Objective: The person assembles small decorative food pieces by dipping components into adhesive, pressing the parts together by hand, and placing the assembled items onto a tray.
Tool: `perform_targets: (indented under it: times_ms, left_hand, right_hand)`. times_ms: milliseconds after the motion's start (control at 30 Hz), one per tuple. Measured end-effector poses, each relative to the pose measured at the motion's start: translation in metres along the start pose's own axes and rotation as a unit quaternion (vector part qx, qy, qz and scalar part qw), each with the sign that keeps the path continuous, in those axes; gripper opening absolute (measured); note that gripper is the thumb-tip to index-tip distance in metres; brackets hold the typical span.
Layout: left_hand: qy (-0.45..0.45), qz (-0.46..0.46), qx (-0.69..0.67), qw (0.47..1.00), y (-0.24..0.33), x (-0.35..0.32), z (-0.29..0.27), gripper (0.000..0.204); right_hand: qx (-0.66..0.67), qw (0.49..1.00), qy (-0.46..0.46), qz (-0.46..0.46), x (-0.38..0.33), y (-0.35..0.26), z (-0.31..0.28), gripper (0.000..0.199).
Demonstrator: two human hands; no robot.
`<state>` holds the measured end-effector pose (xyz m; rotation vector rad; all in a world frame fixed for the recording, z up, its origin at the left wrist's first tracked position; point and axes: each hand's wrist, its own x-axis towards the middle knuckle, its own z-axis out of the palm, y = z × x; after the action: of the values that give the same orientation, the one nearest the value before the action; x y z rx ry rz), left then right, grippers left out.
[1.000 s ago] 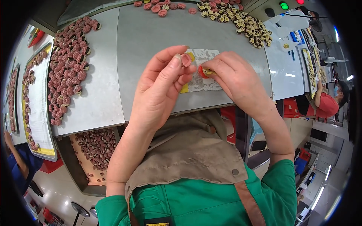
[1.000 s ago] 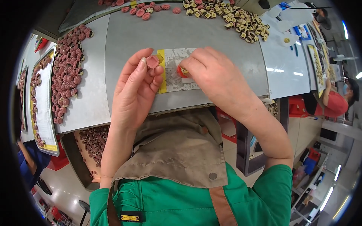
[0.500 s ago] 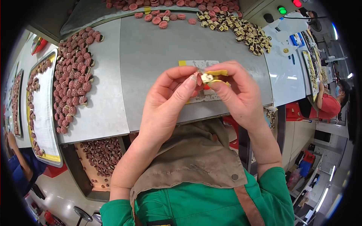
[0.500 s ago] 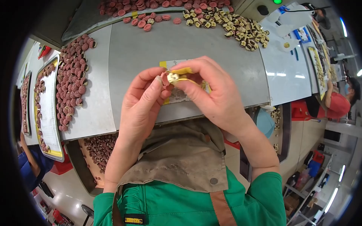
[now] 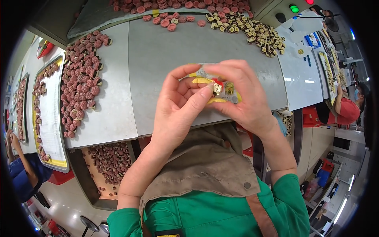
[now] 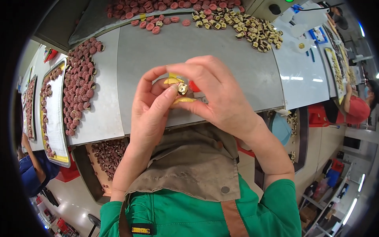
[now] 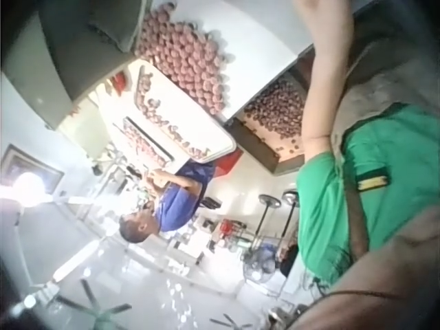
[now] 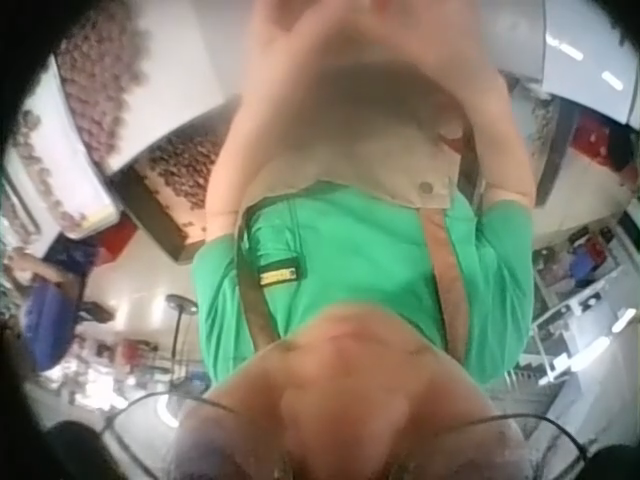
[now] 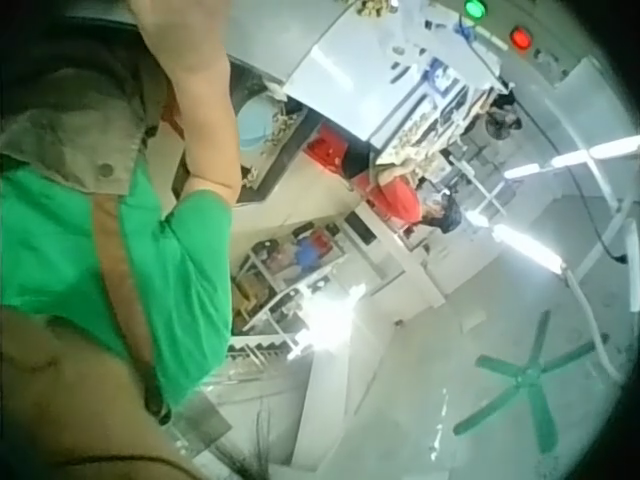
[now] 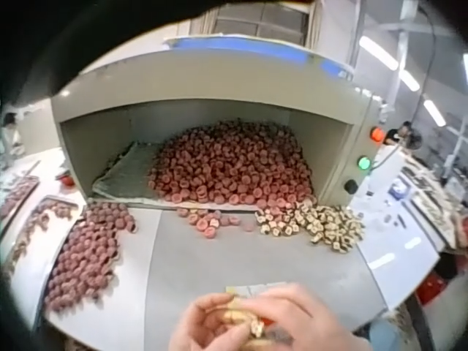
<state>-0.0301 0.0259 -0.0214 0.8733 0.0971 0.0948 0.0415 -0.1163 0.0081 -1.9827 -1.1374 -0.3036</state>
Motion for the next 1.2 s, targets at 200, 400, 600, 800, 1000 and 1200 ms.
perform_targets:
  times_ms: [200,400,600,800,1000,1200]
  left_hand:
    - [0.006,0.1,0.145,0.984,-0.012,-0.002,0.008,0.054]
    - [0.006,0.107,0.169,0.98,-0.02,0.002,0.008,0.042]
    - [0.01,0.126,0.185,0.974,-0.015,-0.004,0.011,0.035]
    - [0.22,0.287,0.594,0.719,0.084,-0.022,-0.074,0.019]
    - [0.341,0.11,0.86,0.364,0.218,-0.106,-0.272,0.031]
    - [0.307,0.235,0.808,0.445,0.178,-0.045,-0.167,0.033]
  right_hand:
    - [-0.018,0.999,-0.031,-0.03,0.002,0.007,-0.003,0.03]
    - [-0.042,0.997,-0.005,-0.057,-0.002,0.013,0.002,0.032]
    - [-0.074,0.995,-0.007,-0.072,-0.002,0.007,0.002,0.032]
    - [-0.091,0.994,-0.05,0.031,0.007,0.036,-0.043,0.022]
    - [-0.153,0.986,-0.022,0.068,0.039,0.111,-0.058,0.02]
    - [-0.214,0.976,-0.043,-0.001,0.048,0.127,-0.042,0.018]
